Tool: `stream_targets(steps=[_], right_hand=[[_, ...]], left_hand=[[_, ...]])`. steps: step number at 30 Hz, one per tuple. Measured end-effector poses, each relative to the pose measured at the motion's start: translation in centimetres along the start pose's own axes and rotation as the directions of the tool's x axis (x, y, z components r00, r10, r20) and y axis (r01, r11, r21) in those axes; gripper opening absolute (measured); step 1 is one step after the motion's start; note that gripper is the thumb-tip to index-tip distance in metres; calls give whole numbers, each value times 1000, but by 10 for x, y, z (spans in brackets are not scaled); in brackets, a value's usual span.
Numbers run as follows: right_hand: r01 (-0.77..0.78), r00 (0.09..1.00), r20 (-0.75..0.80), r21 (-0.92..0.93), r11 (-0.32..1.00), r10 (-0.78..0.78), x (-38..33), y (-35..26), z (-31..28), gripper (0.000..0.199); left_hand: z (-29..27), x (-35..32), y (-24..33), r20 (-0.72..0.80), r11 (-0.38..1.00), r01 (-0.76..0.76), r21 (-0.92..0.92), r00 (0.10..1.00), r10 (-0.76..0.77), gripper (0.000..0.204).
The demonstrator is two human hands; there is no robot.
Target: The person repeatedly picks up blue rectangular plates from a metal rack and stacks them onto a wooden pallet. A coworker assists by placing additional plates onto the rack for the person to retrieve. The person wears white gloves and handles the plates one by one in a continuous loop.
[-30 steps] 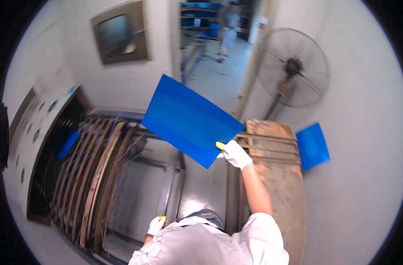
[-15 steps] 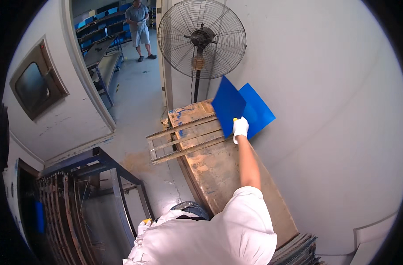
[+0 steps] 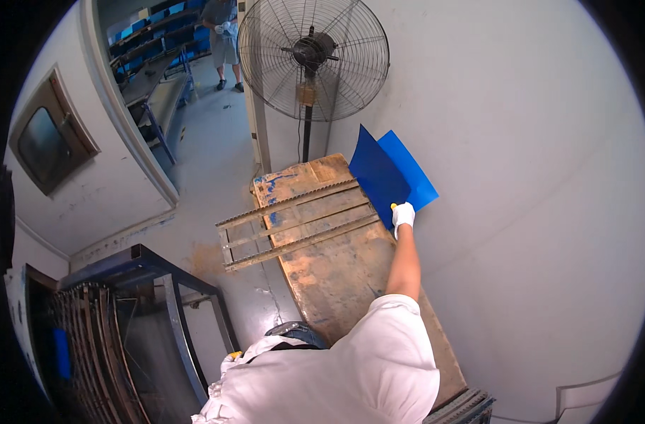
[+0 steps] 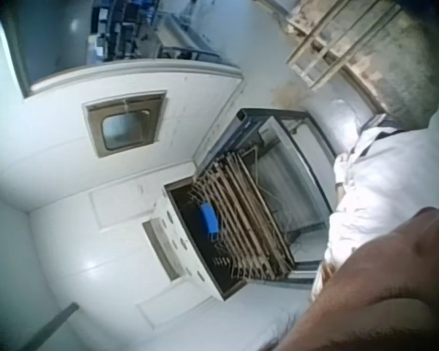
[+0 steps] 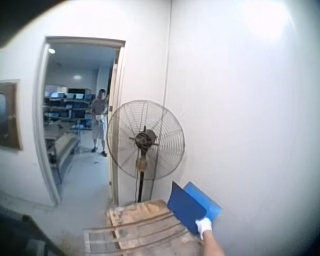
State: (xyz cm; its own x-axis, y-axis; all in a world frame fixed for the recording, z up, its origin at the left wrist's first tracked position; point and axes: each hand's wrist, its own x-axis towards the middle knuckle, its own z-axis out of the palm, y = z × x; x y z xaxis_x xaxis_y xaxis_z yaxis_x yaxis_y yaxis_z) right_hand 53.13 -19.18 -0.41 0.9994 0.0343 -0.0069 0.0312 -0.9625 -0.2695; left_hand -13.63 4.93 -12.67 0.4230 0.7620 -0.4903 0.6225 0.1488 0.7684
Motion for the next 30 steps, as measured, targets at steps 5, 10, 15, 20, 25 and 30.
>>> stream_targets(steps=[5, 10, 15, 20, 25, 30], right_hand=[[-345, 848, 481, 188, 919, 220, -11, -2, 28, 29], [-634, 628, 702, 211, 744, 336, -41, 15, 65, 33], [-632, 255, 892, 446, 634, -374, -151, -93, 85, 17], [-409, 23, 835, 510, 756, -550, -308, -218, 82, 23], [40, -321, 716, 664, 746, -620, -479, -313, 93, 24], [24, -535, 604, 711, 703, -591, -542, -334, 104, 24]], left_hand=[[-6, -15, -33, -10, 991, 44, -126, 999, -46, 16], [-4, -32, 0, -13, 997, 67, 41, 998, -66, 15], [18, -31, -66, -29, 997, -59, -44, 998, 58, 13], [-8, -29, -22, -14, 866, 145, -478, 985, -173, 11], [-41, -29, -42, -171, 910, -36, -412, 985, -38, 14], [-89, -54, -30, -215, 981, -15, -193, 976, -27, 17]])
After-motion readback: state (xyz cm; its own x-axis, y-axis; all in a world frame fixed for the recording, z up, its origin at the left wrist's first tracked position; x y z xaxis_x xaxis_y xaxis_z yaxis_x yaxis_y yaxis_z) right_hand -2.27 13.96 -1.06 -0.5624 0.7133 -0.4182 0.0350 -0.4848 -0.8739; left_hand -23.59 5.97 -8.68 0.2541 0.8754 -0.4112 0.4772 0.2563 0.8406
